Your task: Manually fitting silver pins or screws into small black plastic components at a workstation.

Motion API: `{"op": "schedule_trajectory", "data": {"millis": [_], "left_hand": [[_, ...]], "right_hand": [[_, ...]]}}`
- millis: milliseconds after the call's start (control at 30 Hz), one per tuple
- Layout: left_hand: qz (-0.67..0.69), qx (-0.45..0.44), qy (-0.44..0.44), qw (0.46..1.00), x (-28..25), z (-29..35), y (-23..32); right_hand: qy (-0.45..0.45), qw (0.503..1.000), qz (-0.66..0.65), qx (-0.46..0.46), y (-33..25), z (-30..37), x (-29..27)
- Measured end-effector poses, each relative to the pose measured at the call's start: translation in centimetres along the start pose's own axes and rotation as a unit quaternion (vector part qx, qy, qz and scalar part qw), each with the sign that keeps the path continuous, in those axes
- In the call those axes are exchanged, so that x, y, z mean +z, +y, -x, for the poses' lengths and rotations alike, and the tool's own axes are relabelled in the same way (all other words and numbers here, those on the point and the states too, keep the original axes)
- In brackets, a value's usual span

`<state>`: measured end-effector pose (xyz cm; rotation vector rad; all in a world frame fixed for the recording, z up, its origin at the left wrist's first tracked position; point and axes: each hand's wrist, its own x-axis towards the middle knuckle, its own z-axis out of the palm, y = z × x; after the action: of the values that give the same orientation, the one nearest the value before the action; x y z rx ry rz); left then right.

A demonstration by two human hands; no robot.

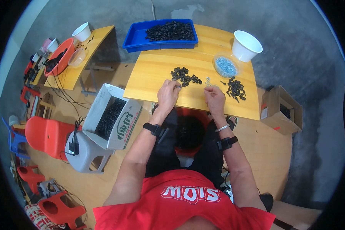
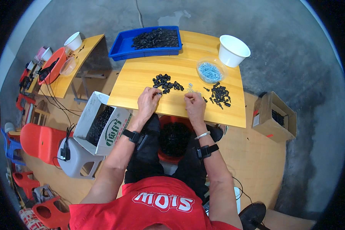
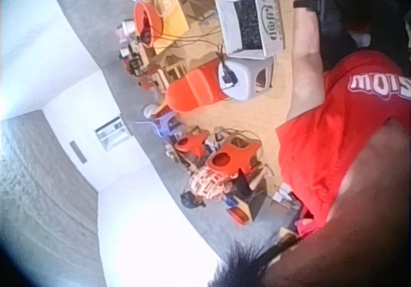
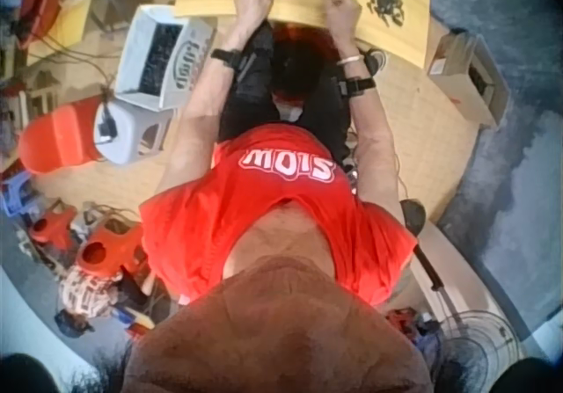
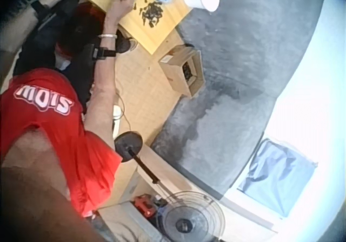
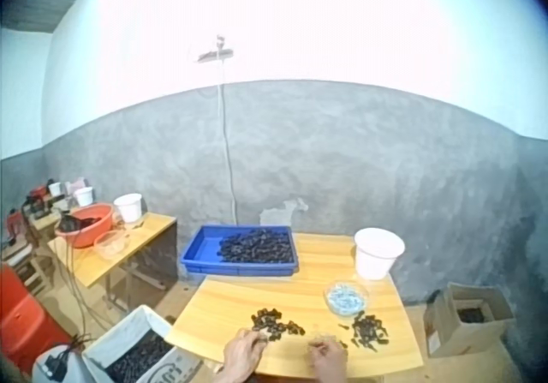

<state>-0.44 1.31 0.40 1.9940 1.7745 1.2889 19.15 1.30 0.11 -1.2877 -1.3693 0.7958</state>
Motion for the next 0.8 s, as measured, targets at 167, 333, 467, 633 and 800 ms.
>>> {"op": "schedule_trajectory", "data": {"millis": [167, 333, 467, 633, 800], "left_hand": [[0.069, -0.012, 0.016, 0.997, 0.2, 0.9, 0.3], [0.112, -0.014, -0.015, 0.993, 1.2, 2.1, 2.4], [0.068, 0.017, -0.02, 0.997, 1.0, 2.0, 2.2], [0.098, -0.005, -0.034, 0.995, 0.9, 2.0, 2.1], [0.166, -0.05, -0.05, 0.984, 1.0, 2.1, 1.5]], "right_hand": [[0.035, 0.968, 0.206, -0.141, 0.2, -0.8, -1.6], [0.001, 0.931, 0.311, -0.191, -0.5, -1.2, -1.8], [-0.041, 0.912, 0.368, -0.175, -0.2, -1.3, -1.8], [-0.027, 0.915, 0.345, -0.206, -0.8, -1.1, -1.3], [-0.111, 0.988, 0.086, -0.063, -2.4, -0.7, 0.2]]}}
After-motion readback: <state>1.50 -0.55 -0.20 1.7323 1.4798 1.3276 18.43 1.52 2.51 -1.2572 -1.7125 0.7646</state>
